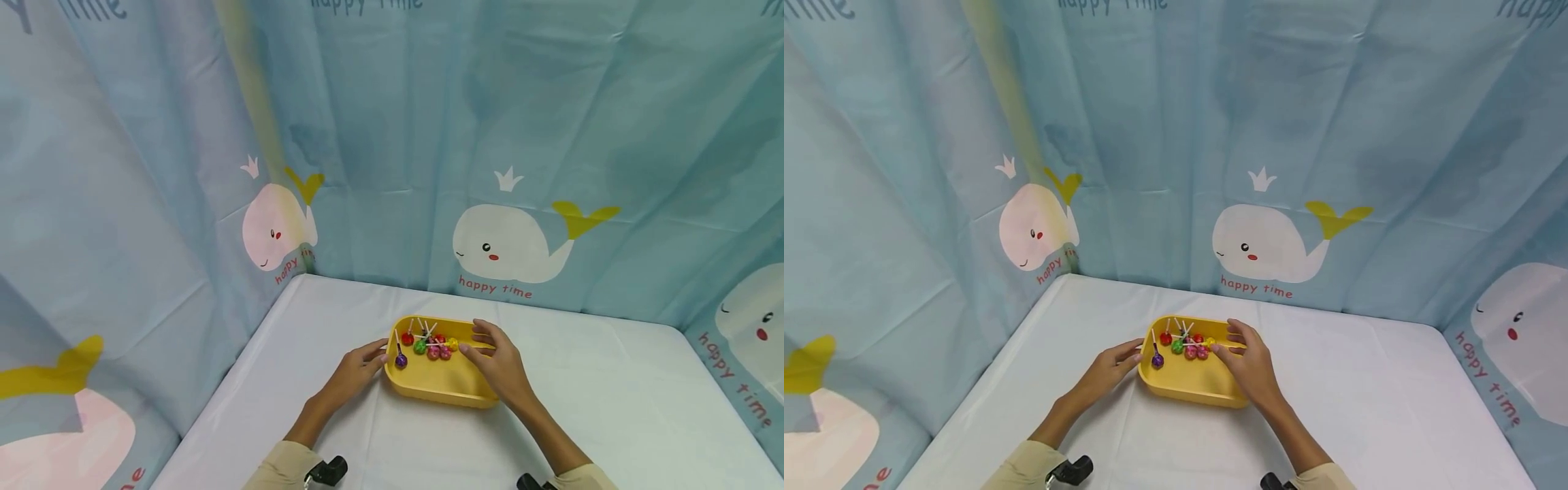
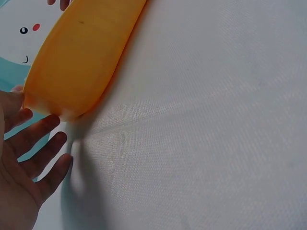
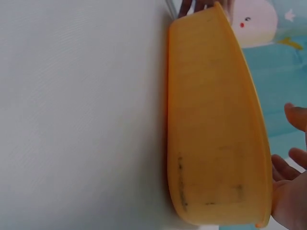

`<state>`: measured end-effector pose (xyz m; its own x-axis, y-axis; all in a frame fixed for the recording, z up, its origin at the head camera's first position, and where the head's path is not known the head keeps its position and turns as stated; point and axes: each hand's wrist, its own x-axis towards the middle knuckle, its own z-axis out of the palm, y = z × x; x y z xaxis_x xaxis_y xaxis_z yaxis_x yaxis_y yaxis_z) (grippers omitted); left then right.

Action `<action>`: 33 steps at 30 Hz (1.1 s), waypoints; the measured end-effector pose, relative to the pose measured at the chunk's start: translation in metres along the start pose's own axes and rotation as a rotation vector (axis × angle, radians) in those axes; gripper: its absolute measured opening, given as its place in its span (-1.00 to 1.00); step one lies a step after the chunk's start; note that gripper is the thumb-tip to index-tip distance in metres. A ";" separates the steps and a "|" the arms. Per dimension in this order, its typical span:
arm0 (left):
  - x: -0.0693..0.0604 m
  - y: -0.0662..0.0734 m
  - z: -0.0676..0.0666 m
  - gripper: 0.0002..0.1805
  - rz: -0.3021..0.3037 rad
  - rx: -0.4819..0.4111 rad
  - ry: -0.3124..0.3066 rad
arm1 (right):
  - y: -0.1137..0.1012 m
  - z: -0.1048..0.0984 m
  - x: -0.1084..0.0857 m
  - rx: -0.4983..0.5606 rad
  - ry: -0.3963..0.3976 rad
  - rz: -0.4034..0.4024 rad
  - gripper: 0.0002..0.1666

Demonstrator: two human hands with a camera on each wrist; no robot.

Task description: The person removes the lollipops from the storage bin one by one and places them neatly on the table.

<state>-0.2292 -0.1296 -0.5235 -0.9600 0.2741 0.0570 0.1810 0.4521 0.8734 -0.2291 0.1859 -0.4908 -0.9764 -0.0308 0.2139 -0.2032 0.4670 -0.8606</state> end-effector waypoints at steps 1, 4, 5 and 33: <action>0.000 0.000 0.000 -0.44 0.002 -0.003 -0.001 | 0.000 0.001 0.001 -0.002 -0.004 0.007 -0.28; 0.000 0.001 0.000 -0.45 0.003 -0.009 0.000 | 0.001 0.004 0.004 -0.003 -0.015 0.017 -0.29; 0.000 0.000 0.000 -0.45 0.000 -0.011 -0.001 | 0.001 0.005 0.005 -0.003 -0.016 0.020 -0.30; 0.001 -0.005 0.004 -0.45 0.003 -0.030 -0.001 | 0.006 0.023 0.031 -0.114 -0.034 0.090 -0.47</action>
<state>-0.2298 -0.1285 -0.5299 -0.9593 0.2761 0.0592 0.1773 0.4258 0.8873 -0.2624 0.1672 -0.5003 -0.9926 -0.0136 0.1204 -0.1069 0.5662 -0.8173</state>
